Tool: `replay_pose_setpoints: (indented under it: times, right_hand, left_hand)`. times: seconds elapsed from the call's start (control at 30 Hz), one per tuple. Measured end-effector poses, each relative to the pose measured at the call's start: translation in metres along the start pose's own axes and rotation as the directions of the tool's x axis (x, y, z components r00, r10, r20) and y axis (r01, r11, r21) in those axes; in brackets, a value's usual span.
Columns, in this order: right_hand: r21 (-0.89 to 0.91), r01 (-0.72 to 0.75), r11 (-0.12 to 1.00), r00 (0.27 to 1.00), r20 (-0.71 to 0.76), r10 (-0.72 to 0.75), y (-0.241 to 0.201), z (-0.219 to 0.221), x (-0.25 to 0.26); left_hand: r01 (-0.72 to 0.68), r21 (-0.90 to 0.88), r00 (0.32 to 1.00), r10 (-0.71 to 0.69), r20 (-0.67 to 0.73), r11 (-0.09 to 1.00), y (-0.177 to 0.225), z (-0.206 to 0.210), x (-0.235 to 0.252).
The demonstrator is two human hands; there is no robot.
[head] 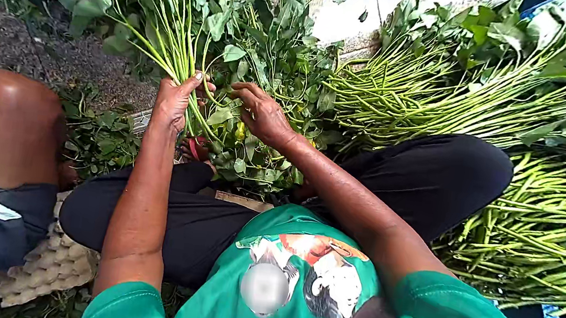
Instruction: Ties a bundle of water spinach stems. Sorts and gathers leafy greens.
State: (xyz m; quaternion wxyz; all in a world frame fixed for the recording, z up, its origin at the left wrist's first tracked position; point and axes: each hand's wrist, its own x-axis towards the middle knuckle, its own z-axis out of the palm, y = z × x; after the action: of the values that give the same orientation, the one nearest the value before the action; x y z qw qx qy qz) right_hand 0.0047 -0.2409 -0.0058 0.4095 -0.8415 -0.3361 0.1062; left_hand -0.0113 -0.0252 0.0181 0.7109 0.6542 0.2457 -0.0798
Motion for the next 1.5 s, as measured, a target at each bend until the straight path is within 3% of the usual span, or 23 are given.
replay_pose_setpoints:
  times: [0.13, 0.23, 0.33, 0.4, 0.47, 0.5, 0.53, 0.6, 0.63, 0.7, 0.77, 0.83, 0.93, 1.0, 1.07, 1.2, 1.3, 1.33, 1.37, 1.43, 1.5]
  right_hand:
    - [0.002, 0.066, 0.998, 0.998, 0.018, -0.066, -0.007, 0.029, 0.011]
    - [0.099, 0.102, 0.990, 0.992, -0.080, -0.094, -0.016, 0.044, 0.002]
    - [0.054, 0.114, 0.992, 0.986, -0.127, -0.106, 0.006, 0.041, 0.000]
    - [0.023, -0.127, 0.992, 0.983, -0.131, 0.129, 0.044, 0.029, 0.002]
    - [0.120, -0.509, 0.852, 0.854, -0.054, 0.518, 0.087, 0.010, 0.006]
    - [0.207, -0.662, 0.720, 0.740, 0.027, 0.672, 0.106, 0.003, 0.006]
    - [0.306, -0.768, 0.563, 0.616, 0.108, 0.780, 0.121, 0.001, 0.004]
    - [0.447, -0.848, 0.285, 0.428, 0.259, 0.866, 0.136, 0.011, -0.005]
    - [0.486, -0.853, 0.190, 0.374, 0.316, 0.872, 0.140, 0.020, -0.009]
    - [0.524, -0.847, 0.088, 0.325, 0.379, 0.866, 0.145, 0.038, -0.011]
    - [0.521, -0.847, 0.109, 0.337, 0.367, 0.867, 0.149, 0.052, -0.006]
    - [0.494, -0.846, 0.199, 0.380, 0.297, 0.876, 0.150, 0.057, 0.004]
    - [0.468, -0.784, 0.408, 0.519, 0.134, 0.844, 0.141, 0.050, 0.025]
    - [0.579, -0.690, 0.434, 0.582, 0.087, 0.809, 0.124, 0.049, 0.037]
    - [0.737, -0.607, 0.299, 0.554, 0.122, 0.823, 0.105, 0.048, 0.045]
    - [0.869, -0.494, -0.042, 0.391, 0.265, 0.881, 0.109, 0.057, 0.053]
    - [0.895, -0.441, -0.070, 0.373, 0.253, 0.893, 0.115, 0.063, 0.061]
    - [0.893, -0.449, 0.014, 0.417, 0.196, 0.888, 0.110, 0.065, 0.064]
    - [0.873, -0.463, 0.153, 0.509, 0.121, 0.852, 0.104, 0.064, 0.065]
    - [0.767, -0.451, 0.456, 0.717, 0.008, 0.697, 0.080, 0.063, 0.063]
    - [0.618, -0.390, 0.683, 0.855, -0.033, 0.517, 0.052, 0.057, 0.061]
  left_hand:
    - [0.073, -0.118, 0.997, -0.073, 0.002, 0.990, 0.004, 0.002, -0.003]
    - [0.110, -0.292, 0.994, -0.109, 0.018, 0.950, 0.004, -0.003, -0.017]
    - [-0.049, -0.379, 0.997, 0.021, -0.079, 0.924, 0.013, -0.016, -0.017]
    - [-0.250, -0.367, 0.949, 0.153, -0.275, 0.896, 0.028, -0.026, -0.002]
    - [-0.434, -0.283, 0.857, 0.296, -0.421, 0.855, 0.032, -0.031, 0.005]
    - [-0.473, -0.256, 0.832, 0.332, -0.444, 0.843, 0.029, -0.030, 0.007]
    - [-0.450, -0.256, 0.848, 0.320, -0.421, 0.856, 0.025, -0.027, 0.004]
    - [-0.250, -0.329, 0.956, 0.178, -0.235, 0.910, 0.015, -0.017, -0.005]
    - [-0.128, -0.361, 0.989, 0.092, -0.114, 0.924, 0.010, -0.011, -0.005]
    - [0.086, -0.388, 0.995, -0.058, 0.084, 0.918, 0.001, 0.003, 0.004]
    - [0.209, -0.412, 0.975, -0.158, 0.155, 0.887, -0.005, 0.010, 0.008]
    - [0.230, -0.417, 0.972, -0.183, 0.148, 0.879, -0.006, 0.008, 0.006]
    - [0.207, -0.365, 0.978, -0.198, 0.060, 0.908, -0.007, 0.009, 0.013]
    - [0.194, -0.336, 0.980, -0.198, 0.021, 0.922, -0.011, 0.011, 0.017]
    - [0.191, -0.332, 0.978, -0.206, -0.010, 0.924, -0.014, 0.012, 0.018]
    - [0.185, -0.340, 0.977, -0.209, -0.036, 0.922, -0.016, 0.012, 0.018]
    - [0.178, -0.296, 0.981, -0.195, -0.026, 0.939, -0.017, 0.009, 0.018]
    - [0.175, -0.258, 0.981, -0.191, -0.037, 0.950, -0.019, 0.007, 0.019]
    - [0.169, -0.225, 0.981, -0.185, -0.053, 0.960, -0.021, 0.005, 0.022]
    - [0.163, -0.179, 0.979, -0.181, -0.091, 0.970, -0.025, 0.002, 0.025]
    - [0.154, -0.154, 0.977, -0.174, -0.123, 0.976, -0.026, 0.001, 0.029]
